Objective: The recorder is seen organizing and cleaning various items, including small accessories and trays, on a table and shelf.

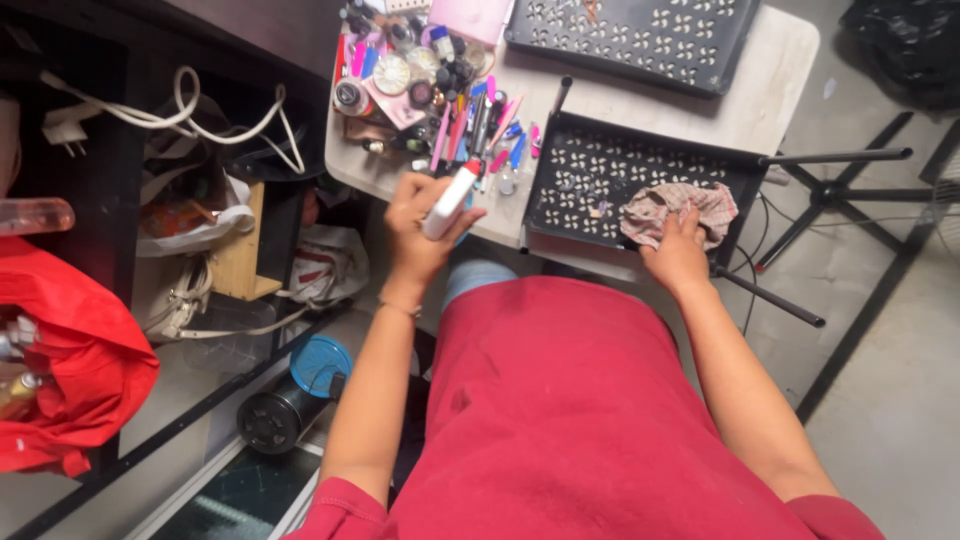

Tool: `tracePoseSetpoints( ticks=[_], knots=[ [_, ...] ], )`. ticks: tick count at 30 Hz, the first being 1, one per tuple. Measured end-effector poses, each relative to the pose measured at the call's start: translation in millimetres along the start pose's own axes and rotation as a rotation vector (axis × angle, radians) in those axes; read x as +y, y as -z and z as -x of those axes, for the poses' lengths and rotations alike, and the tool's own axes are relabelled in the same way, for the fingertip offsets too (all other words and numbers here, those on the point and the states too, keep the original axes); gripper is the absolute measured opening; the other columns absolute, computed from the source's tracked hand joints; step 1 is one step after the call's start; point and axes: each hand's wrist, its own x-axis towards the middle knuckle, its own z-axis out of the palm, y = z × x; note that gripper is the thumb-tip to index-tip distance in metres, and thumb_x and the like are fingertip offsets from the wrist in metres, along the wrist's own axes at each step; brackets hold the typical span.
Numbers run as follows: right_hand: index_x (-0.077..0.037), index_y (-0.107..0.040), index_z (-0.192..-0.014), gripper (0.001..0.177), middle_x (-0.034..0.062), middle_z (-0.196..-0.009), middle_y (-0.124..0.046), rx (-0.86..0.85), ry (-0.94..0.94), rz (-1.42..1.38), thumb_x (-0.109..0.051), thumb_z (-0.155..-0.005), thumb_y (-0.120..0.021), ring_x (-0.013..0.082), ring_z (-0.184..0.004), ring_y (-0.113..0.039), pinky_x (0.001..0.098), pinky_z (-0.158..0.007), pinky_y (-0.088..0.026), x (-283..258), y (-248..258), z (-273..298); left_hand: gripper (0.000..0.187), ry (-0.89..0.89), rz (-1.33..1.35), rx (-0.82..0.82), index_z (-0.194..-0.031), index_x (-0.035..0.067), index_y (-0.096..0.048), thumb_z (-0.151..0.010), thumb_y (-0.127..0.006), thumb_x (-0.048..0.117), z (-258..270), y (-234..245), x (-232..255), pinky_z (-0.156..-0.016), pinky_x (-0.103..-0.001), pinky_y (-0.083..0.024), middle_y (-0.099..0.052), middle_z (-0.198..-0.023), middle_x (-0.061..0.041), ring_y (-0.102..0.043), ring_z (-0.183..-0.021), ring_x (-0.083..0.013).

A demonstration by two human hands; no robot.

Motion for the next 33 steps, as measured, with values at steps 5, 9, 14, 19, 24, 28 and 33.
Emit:
tracePoseSetpoints(
  ticks=[5,9,14,19,24,28,33],
  knots=[
    [-0.002,-0.038,-0.155,0.086,0.0307,-0.168,-0.013,-0.004,-0.041,0.01,-0.032,-0.083,-0.075,0.0533,-0.145,-0.03,0.0534,-0.112,-0.041,-6.8,2.7,-2.1,0.047,-0.015,0.018,-0.126,-0.114,0.008,-0.076,-0.073,-0.096,0.018,3.3,-18.3,-50.3,-0.073,-0.034,-0.054,-0.062,-0.094,-0.005,-0.064,-0.081,-0.0193],
    [-0.003,-0.038,-0.157,0.094,0.0292,-0.167,-0.015,0.015,-0.084,-0.019,-0.037,-0.079,-0.078,0.0518,-0.147,-0.029,0.051,-0.116,-0.037,-9.5,-2.8,-1.8,0.052,-0.041,0.08,-0.194,-0.12,0.009,-0.075,-0.073,-0.095,0.019,-2.3,-21.1,-67.5,-0.076,-0.035,-0.055,-0.062,-0.096,-0.005,-0.065,-0.083,-0.0199],
    [0.002,-0.035,-0.155,0.104,0.0304,-0.167,-0.01,-0.006,-0.146,-0.099,-0.06,-0.081,-0.074,0.0529,-0.149,-0.021,0.0508,-0.119,-0.03,-31.3,12.8,5.0,0.057,-0.147,0.111,-0.261,-0.119,0.009,-0.074,-0.068,-0.096,0.024,-15.6,-20.5,-76.8,-0.077,-0.037,-0.054,-0.063,-0.098,-0.007,-0.064,-0.085,-0.0224],
    [0.004,-0.034,-0.155,0.104,0.0315,-0.167,-0.008,-0.006,-0.174,-0.149,-0.068,-0.088,-0.066,0.0532,-0.151,-0.016,0.0511,-0.121,-0.025,-34.3,14.6,3.6,0.058,-0.25,0.088,-0.254,-0.119,0.01,-0.073,-0.069,-0.096,0.026,-19.6,-17.1,-83.3,-0.08,-0.038,-0.055,-0.064,-0.102,-0.008,-0.065,-0.09,-0.0257],
    [0.004,-0.04,-0.151,0.086,0.0295,-0.17,-0.011,0.034,-0.156,-0.144,-0.057,-0.094,-0.061,0.0538,-0.15,-0.022,0.0539,-0.121,-0.029,-26.1,1.3,-1.0,0.056,-0.298,0.08,-0.277,-0.119,0.009,-0.074,-0.069,-0.095,0.024,-13.7,-15.3,-87.6,-0.082,-0.038,-0.055,-0.066,-0.104,-0.008,-0.064,-0.095,-0.0269],
    [0.003,-0.038,-0.152,0.087,0.0323,-0.166,-0.01,0.062,-0.166,-0.138,-0.054,-0.092,-0.063,0.0571,-0.147,-0.021,0.0551,-0.119,-0.028,-20.3,-13.2,-7.8,0.054,-0.361,0.069,-0.268,-0.118,0.008,-0.074,-0.07,-0.094,0.023,-5.3,-16.0,-90.0,-0.087,-0.038,-0.055,-0.068,-0.111,-0.011,-0.065,-0.1,-0.0285],
    [0.008,-0.037,-0.15,0.087,0.0336,-0.165,-0.009,0.097,-0.168,-0.119,-0.059,-0.096,-0.057,0.0605,-0.144,-0.019,0.0575,-0.117,-0.028,-27.9,-14.3,-6.8,0.053,-0.357,0.019,-0.281,-0.12,0.008,-0.072,-0.075,-0.093,0.026,-4.9,-13.2,-87.8,-0.089,-0.039,-0.055,-0.066,-0.11,-0.012,-0.065,-0.102,-0.031]
  ],
)
